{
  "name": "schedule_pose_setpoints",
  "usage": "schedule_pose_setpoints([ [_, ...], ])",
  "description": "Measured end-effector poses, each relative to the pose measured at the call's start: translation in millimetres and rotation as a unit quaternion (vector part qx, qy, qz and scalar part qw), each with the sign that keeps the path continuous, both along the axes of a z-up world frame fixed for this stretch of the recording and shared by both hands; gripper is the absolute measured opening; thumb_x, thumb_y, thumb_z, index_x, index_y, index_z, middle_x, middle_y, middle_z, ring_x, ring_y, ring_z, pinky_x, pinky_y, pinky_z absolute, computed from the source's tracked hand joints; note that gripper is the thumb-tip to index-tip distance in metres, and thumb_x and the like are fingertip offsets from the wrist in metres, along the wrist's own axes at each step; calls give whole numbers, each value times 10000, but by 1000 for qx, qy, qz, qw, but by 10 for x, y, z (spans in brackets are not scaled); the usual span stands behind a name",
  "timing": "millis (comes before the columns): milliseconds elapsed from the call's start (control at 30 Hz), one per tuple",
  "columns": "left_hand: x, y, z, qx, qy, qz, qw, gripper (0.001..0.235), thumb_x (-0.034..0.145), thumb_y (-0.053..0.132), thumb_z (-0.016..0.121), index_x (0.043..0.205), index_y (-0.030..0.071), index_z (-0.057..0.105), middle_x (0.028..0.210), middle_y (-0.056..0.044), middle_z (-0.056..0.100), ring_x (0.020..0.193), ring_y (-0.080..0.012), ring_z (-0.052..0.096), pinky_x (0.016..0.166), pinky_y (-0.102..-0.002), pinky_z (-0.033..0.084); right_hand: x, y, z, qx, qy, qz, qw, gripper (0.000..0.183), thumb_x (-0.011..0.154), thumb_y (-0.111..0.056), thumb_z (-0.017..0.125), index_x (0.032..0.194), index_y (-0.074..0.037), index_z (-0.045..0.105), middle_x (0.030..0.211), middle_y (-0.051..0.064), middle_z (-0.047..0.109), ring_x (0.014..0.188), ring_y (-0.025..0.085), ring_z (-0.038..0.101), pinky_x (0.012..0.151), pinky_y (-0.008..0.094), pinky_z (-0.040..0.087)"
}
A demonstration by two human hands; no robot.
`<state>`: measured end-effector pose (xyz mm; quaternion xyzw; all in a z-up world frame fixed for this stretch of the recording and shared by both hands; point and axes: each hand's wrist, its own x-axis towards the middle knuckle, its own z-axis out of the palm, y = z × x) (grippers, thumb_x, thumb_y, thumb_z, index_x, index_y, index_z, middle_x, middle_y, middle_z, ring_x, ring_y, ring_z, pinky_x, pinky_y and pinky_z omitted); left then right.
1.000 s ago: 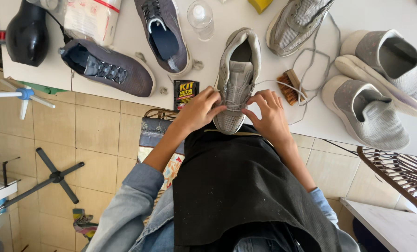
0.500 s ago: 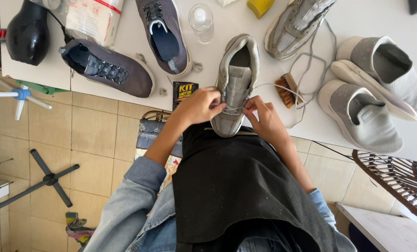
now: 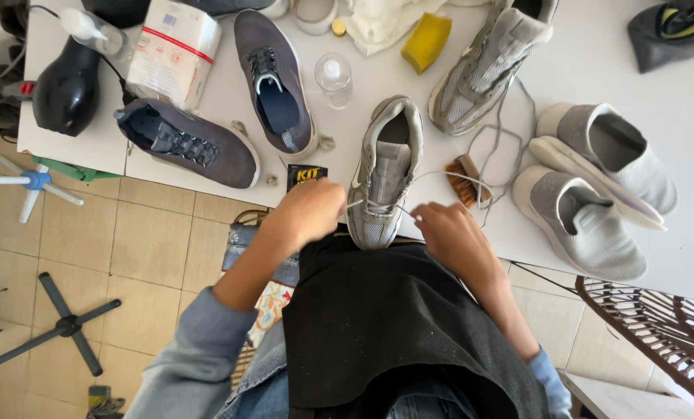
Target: The person laces a gray sneaker by threading the laces through the eyelets and tying them. The camera moves frequently, showing the table with other shoes and cleaning supplies.
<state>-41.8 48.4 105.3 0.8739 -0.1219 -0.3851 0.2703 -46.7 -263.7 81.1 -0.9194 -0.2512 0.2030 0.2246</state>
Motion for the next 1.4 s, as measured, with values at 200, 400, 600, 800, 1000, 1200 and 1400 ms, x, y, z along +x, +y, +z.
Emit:
schedule_pose_setpoints([
  [200,-434,-366,2172,148,-145,-171,963,301,959,-130,645,777,108,674,693,-86,667,612,-259,685,564,-431,542,-178,-185,1536,-80,-19,99,992,162,1045,-285,675,1139,-191,766,955,13,801,925,337,771,964,457,573],
  [400,-380,-443,3177,236,-214,-232,919,403,980,-221,663,828,152,645,709,-25,635,601,-192,631,528,-434,532,-152,-276,2293,-32,-157,141,977,140,1101,-135,653,1057,-140,786,794,-8,752,614,264,665,922,435,539],
  [600,-137,-166,1666,158,-227,-139,951,307,839,-90,656,649,142,592,607,-74,645,597,-309,673,563,-443,522,188,-151,1424,-89,-53,48,993,141,1089,-214,664,1153,-207,789,969,-19,808,815,342,737,890,460,576],
  [800,-58,-253,-30,-29,-172,-82,981,101,869,-51,745,932,15,788,942,-202,780,914,-393,741,793,-493,562,212,98,182,-70,-156,21,985,211,996,-260,780,1198,-262,717,1132,-12,674,1019,303,689,857,448,554],
  [1000,47,-397,-719,-32,-468,-171,866,204,846,78,876,1033,92,795,1111,-65,737,1168,-256,647,1074,-445,468,0,318,-423,31,-132,-14,991,416,921,-433,875,1258,-226,746,1194,37,489,1048,328,656,854,461,533],
  [1200,255,-486,-833,-33,-506,-215,835,122,838,39,846,768,114,780,910,-16,660,964,-269,598,917,-479,455,22,309,-702,8,-115,-4,993,510,821,-466,935,1215,-215,729,1092,74,523,965,402,716,835,506,559],
  [1400,369,-427,-900,-66,-578,-276,765,161,857,51,836,780,172,765,833,9,627,833,-254,589,822,-460,458,35,218,-949,89,-74,-28,993,473,844,-433,933,1196,-205,714,1107,115,540,935,478,725,825,560,579],
])
